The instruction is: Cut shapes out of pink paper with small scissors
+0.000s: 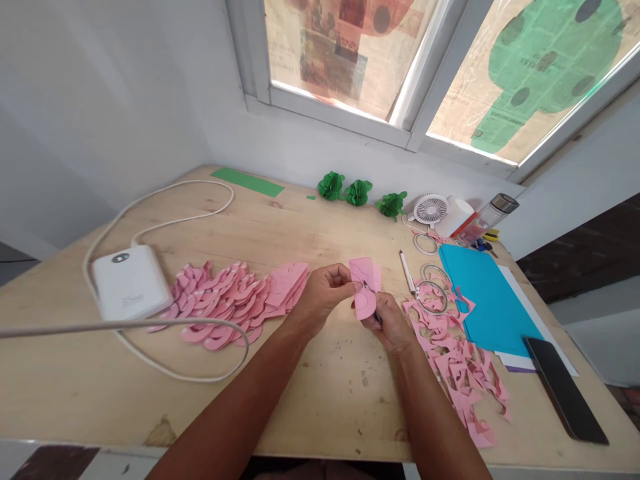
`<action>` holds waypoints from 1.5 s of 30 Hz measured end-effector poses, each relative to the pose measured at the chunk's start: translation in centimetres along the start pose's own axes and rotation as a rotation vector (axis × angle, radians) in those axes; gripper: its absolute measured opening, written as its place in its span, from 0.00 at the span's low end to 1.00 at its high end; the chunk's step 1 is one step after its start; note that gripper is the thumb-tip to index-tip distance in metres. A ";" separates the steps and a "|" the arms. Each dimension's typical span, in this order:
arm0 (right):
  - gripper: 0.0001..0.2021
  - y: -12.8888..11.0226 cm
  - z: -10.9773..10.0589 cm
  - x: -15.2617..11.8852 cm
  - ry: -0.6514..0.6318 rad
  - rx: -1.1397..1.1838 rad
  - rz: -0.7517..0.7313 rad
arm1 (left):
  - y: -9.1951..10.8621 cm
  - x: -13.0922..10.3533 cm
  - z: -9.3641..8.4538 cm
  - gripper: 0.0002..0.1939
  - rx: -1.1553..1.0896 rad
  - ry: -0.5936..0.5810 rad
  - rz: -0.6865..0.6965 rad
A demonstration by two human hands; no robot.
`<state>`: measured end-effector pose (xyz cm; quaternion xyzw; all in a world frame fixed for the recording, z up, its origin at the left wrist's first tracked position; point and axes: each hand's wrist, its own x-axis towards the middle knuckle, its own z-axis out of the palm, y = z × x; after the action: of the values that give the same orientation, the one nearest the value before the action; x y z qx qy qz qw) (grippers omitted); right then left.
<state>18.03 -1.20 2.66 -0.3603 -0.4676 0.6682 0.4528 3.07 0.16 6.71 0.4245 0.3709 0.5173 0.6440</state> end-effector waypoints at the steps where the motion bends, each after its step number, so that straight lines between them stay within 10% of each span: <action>1: 0.22 0.0 0.0 0.0 -0.005 -0.004 0.002 | 0.0 0.0 -0.1 0.10 -0.005 -0.006 -0.014; 45: 0.22 -0.1 0.3 0.0 0.058 -0.007 0.040 | -0.1 0.1 -0.3 0.12 -0.022 -0.027 -0.033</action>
<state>17.81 -1.28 2.86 -0.3906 -0.4493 0.6646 0.4515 2.87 0.27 6.52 0.4181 0.3632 0.5047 0.6622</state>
